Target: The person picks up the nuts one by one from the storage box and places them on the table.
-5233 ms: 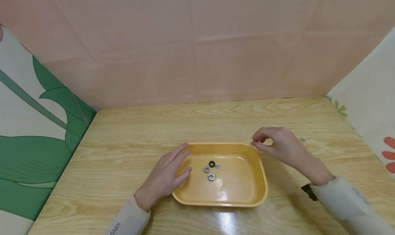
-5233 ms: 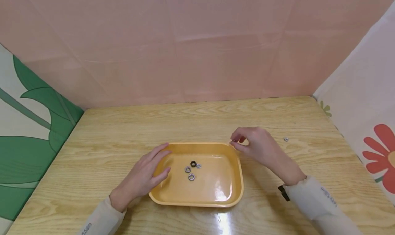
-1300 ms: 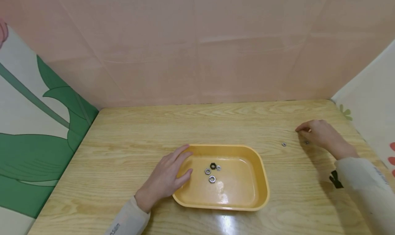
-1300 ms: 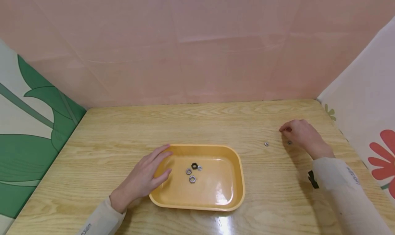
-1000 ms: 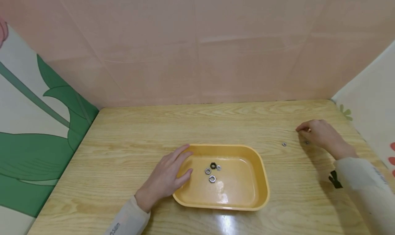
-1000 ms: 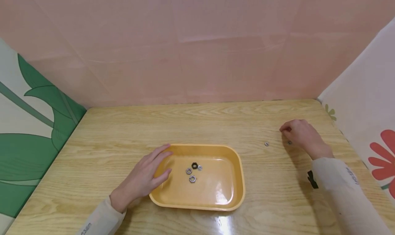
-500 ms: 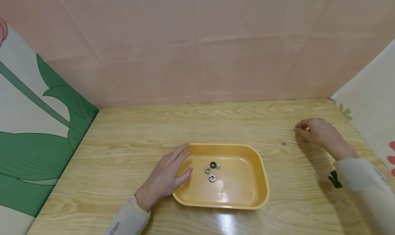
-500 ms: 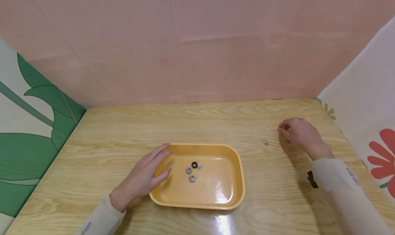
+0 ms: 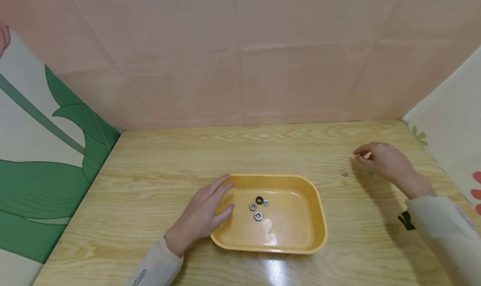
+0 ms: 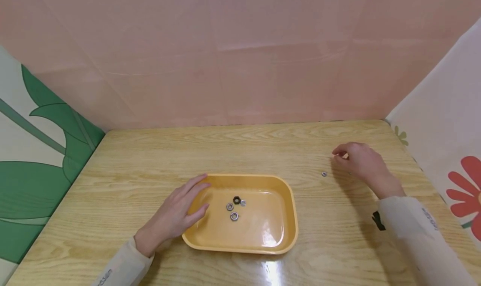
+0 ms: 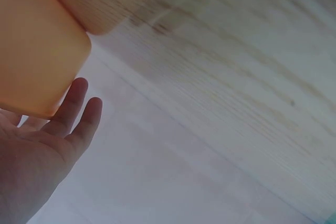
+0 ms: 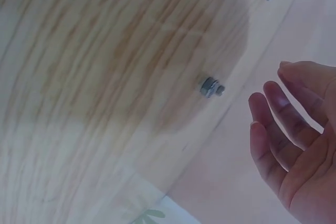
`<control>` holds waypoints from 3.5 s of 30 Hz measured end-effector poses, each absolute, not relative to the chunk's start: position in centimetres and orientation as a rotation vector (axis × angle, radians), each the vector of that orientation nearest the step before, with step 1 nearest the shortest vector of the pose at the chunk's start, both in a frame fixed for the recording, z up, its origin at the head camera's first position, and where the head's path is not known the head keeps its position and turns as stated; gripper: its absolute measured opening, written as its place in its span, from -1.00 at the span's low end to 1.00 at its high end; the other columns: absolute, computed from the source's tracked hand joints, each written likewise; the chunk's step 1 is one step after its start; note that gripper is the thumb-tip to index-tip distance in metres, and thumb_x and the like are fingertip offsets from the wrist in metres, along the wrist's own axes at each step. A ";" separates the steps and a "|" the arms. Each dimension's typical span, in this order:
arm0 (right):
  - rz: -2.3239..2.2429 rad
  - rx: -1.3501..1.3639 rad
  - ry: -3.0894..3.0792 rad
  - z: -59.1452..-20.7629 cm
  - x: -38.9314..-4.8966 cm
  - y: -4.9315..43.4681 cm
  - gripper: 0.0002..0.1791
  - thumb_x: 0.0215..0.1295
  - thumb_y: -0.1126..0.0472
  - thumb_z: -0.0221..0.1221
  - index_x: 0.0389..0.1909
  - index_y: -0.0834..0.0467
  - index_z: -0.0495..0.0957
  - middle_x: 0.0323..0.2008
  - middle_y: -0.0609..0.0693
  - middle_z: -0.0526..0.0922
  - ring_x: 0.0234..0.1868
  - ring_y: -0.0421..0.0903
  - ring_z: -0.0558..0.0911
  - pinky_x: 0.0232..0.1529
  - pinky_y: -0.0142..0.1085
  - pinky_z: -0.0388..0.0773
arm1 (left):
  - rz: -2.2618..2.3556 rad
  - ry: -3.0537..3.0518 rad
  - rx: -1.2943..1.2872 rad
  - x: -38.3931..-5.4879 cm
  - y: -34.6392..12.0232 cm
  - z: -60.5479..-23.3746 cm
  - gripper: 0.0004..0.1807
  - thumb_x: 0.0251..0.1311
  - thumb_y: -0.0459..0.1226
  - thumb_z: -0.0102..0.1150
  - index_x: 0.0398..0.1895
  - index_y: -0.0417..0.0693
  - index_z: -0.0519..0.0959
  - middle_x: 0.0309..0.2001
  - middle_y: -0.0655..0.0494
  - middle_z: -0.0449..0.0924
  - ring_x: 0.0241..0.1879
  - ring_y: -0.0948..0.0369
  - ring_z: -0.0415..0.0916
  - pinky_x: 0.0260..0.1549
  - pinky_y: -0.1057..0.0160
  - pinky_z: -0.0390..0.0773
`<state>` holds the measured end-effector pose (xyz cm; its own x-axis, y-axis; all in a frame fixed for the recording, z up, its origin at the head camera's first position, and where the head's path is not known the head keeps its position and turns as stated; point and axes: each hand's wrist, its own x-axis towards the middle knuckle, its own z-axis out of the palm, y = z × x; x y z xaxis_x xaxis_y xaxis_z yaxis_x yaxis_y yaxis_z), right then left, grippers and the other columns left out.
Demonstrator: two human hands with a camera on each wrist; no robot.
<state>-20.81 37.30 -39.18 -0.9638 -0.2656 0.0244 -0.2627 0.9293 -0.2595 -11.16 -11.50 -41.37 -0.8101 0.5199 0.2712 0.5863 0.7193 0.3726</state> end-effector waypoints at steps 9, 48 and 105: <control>-0.428 -0.494 3.103 -38.4 -19.6 35.1 -0.74 0.37 0.25 0.22 -0.04 0.33 0.65 -0.12 0.32 0.69 -0.32 0.10 0.69 -0.38 0.00 0.65 | -0.676 -2.787 -0.895 -11.2 -11.5 -41.4 -0.45 0.35 -0.07 0.15 0.36 -0.03 0.41 0.45 -0.04 0.29 0.29 -0.03 0.44 0.17 -0.15 0.48; -0.520 -0.853 3.195 -36.9 -14.2 28.3 -0.73 0.24 0.17 0.36 -0.06 0.14 0.68 -0.09 0.11 0.72 -0.25 0.02 0.71 -0.34 -0.04 0.67 | -0.663 -2.786 -0.892 -11.1 -11.5 -41.4 -0.45 0.36 -0.07 0.15 0.36 -0.03 0.41 0.46 -0.02 0.28 0.31 -0.02 0.41 0.19 -0.14 0.46; -0.608 -0.966 3.140 -40.0 -9.7 21.9 -0.30 0.18 -0.11 0.37 0.26 0.17 0.49 0.26 0.18 0.48 0.25 0.22 0.47 0.20 0.22 0.43 | -0.354 -2.600 -1.016 -10.9 -11.1 -40.3 -0.40 0.22 -0.13 0.34 0.31 -0.09 0.45 0.26 0.00 0.50 0.28 0.00 0.38 0.26 -0.05 0.37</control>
